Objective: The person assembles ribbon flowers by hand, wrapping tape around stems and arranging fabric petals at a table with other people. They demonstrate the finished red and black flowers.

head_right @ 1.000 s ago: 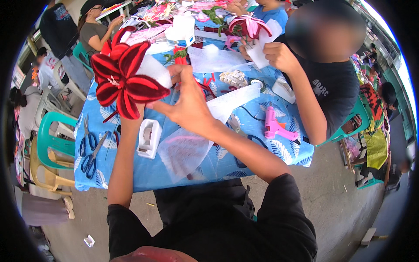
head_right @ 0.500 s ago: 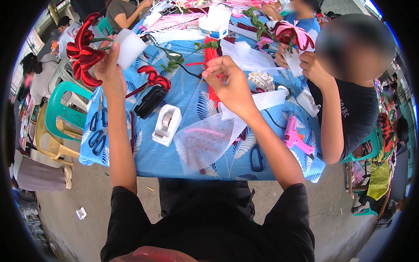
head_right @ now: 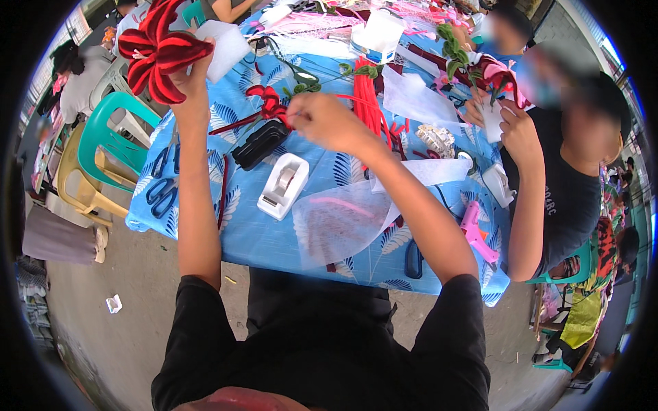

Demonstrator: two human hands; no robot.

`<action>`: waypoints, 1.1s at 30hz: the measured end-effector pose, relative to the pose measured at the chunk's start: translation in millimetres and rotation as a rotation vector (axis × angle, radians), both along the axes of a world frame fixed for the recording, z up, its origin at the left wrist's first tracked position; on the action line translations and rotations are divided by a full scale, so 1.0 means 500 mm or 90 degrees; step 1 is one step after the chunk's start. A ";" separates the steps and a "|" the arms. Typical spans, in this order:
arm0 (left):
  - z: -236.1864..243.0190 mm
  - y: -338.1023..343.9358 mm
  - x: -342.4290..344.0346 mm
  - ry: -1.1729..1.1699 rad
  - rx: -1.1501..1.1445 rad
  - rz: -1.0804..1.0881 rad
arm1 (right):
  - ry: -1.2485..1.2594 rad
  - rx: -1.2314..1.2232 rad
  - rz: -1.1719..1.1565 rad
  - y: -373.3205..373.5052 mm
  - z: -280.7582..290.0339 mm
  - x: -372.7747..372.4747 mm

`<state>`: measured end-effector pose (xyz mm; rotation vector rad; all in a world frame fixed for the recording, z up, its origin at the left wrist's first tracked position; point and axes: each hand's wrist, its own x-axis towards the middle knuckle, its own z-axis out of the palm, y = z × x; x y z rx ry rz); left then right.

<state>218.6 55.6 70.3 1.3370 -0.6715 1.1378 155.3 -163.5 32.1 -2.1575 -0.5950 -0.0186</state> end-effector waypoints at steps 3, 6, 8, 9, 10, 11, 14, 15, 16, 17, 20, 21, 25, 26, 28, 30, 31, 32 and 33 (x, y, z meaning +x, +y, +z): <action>-0.010 0.009 0.015 -0.016 0.014 0.051 | -0.058 -0.103 0.064 0.066 0.007 -0.004; -0.009 0.021 0.032 -0.133 0.058 0.166 | -0.083 -0.178 0.072 0.130 0.008 -0.006; -0.012 0.011 0.025 -0.079 0.046 0.118 | -0.121 -0.186 0.058 0.151 -0.012 0.001; -0.013 0.011 0.025 -0.067 0.059 0.116 | -0.119 -0.193 0.054 0.159 -0.023 0.010; -0.015 0.010 0.025 -0.056 0.071 0.114 | -0.122 -0.199 0.044 0.166 -0.035 0.020; -0.022 0.008 0.020 -0.054 0.112 0.209 | -0.125 -0.205 0.033 0.173 -0.047 0.029; -0.028 0.007 0.014 0.031 0.076 0.133 | -0.067 -0.247 0.013 0.194 -0.039 0.031; -0.025 0.007 0.017 -0.006 0.082 0.138 | -0.039 -0.264 0.007 0.199 -0.033 0.031; -0.026 0.007 0.017 -0.010 0.073 0.120 | -0.045 -0.268 -0.005 0.201 -0.040 0.033; -0.027 0.006 0.017 -0.014 0.063 0.101 | -0.051 -0.272 -0.017 0.202 -0.052 0.036; -0.029 0.026 0.035 -0.046 0.076 0.056 | -0.074 -0.226 -0.091 0.209 -0.053 0.029; -0.031 0.024 0.036 -0.056 0.068 0.057 | -0.082 -0.200 -0.125 0.208 -0.053 0.027; -0.033 0.009 0.034 -0.104 -0.013 0.108 | -0.136 -0.030 -0.174 0.192 -0.037 0.019; -0.029 0.012 0.035 -0.125 -0.029 0.122 | -0.150 -0.015 -0.178 0.189 -0.034 0.018; -0.004 0.010 0.002 -0.111 0.047 0.173 | -0.182 0.012 -0.209 0.153 -0.032 0.024; 0.016 0.005 -0.019 -0.050 -0.036 0.022 | -0.199 0.060 -0.226 0.132 -0.028 0.030; 0.026 0.011 -0.016 -0.055 -0.027 0.046 | -0.203 0.101 -0.233 0.125 -0.024 0.029; 0.032 0.013 -0.013 -0.061 -0.018 0.069 | -0.207 0.142 -0.241 0.115 -0.018 0.029; 0.032 0.013 -0.017 -0.029 -0.055 0.020 | -0.232 0.181 -0.224 0.106 -0.012 0.035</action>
